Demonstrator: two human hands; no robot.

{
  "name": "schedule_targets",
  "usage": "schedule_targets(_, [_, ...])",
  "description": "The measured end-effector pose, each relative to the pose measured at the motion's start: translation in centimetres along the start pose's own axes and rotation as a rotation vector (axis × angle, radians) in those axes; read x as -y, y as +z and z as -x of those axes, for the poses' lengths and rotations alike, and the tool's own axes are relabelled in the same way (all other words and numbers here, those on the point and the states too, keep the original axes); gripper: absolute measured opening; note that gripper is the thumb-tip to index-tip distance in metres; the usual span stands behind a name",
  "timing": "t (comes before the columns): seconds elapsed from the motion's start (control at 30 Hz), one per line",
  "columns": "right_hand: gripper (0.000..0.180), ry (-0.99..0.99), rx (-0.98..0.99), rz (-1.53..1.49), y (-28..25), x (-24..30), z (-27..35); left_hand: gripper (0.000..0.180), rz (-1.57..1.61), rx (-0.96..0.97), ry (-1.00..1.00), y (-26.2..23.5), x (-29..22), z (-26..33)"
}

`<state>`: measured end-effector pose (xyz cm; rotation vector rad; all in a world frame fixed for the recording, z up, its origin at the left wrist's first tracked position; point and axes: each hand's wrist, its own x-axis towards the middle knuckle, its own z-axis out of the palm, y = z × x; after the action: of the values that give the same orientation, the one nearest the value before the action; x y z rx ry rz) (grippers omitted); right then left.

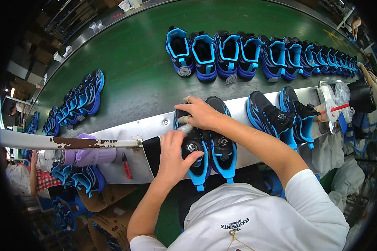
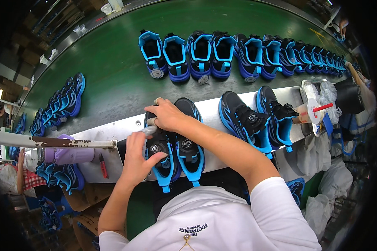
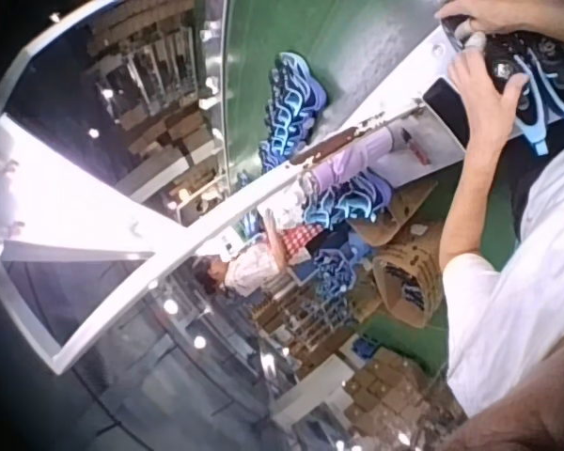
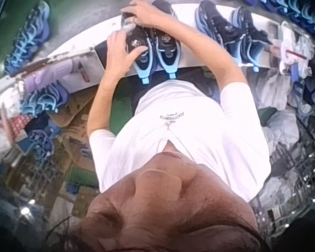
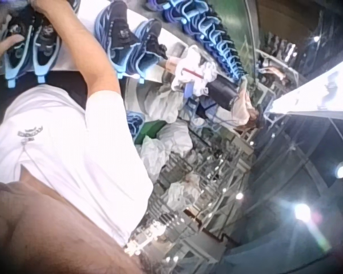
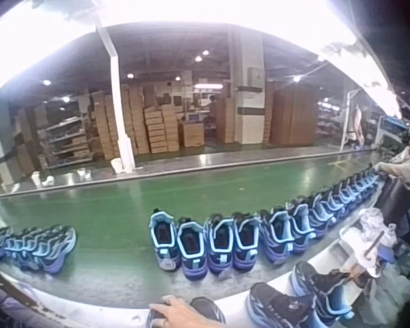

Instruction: The person wipes sneakers using a small cloth wrapped around their fingers and places the cleaned shoes onto the conveyor belt.

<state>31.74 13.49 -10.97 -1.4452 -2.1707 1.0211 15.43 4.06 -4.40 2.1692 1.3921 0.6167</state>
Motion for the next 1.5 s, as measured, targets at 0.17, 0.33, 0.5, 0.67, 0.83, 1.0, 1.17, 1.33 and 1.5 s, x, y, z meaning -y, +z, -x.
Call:
schedule_targets(0.17, [0.047,-0.03,-0.015,-0.009,0.1,0.1,-0.1,0.049,0.681,0.351,-0.201,-0.3,1.9,0.0])
schedule_targets(0.33, [0.047,-0.017,-0.026,-0.013,0.4,-0.3,-0.3,0.043,0.267,0.083,0.108,-0.2,0.8,0.1])
schedule_targets(0.5, [0.048,-0.039,-0.014,-0.006,0.1,-0.2,-0.3,0.035,0.465,0.28,-0.004,-0.9,2.0,-0.3])
schedule_targets(0.67, [0.047,-0.02,-0.013,-0.033,0.3,-0.5,-0.6,0.052,0.139,0.072,0.072,-0.4,0.9,0.0])
schedule_targets(0.83, [0.046,-0.036,-0.044,-0.036,0.2,-0.5,-0.5,0.043,0.582,0.227,-0.108,0.9,2.2,0.2])
schedule_targets(1.0, [0.045,-0.039,-0.047,-0.007,1.1,-0.4,-1.0,0.033,0.49,0.507,0.169,-1.7,3.4,-1.9])
schedule_targets(1.17, [0.043,-0.071,-0.035,-0.06,0.4,-0.8,-0.8,0.055,0.227,0.048,-0.109,-1.0,1.0,1.2])
schedule_targets(1.33, [0.042,-0.089,-0.046,-0.041,0.6,-0.7,-0.4,0.045,0.193,-0.246,-0.273,2.5,-1.1,3.1])
schedule_targets(1.5, [0.043,-0.115,-0.105,-0.032,1.3,-0.7,-0.5,0.032,0.38,-0.144,-0.097,2.1,1.5,3.0])
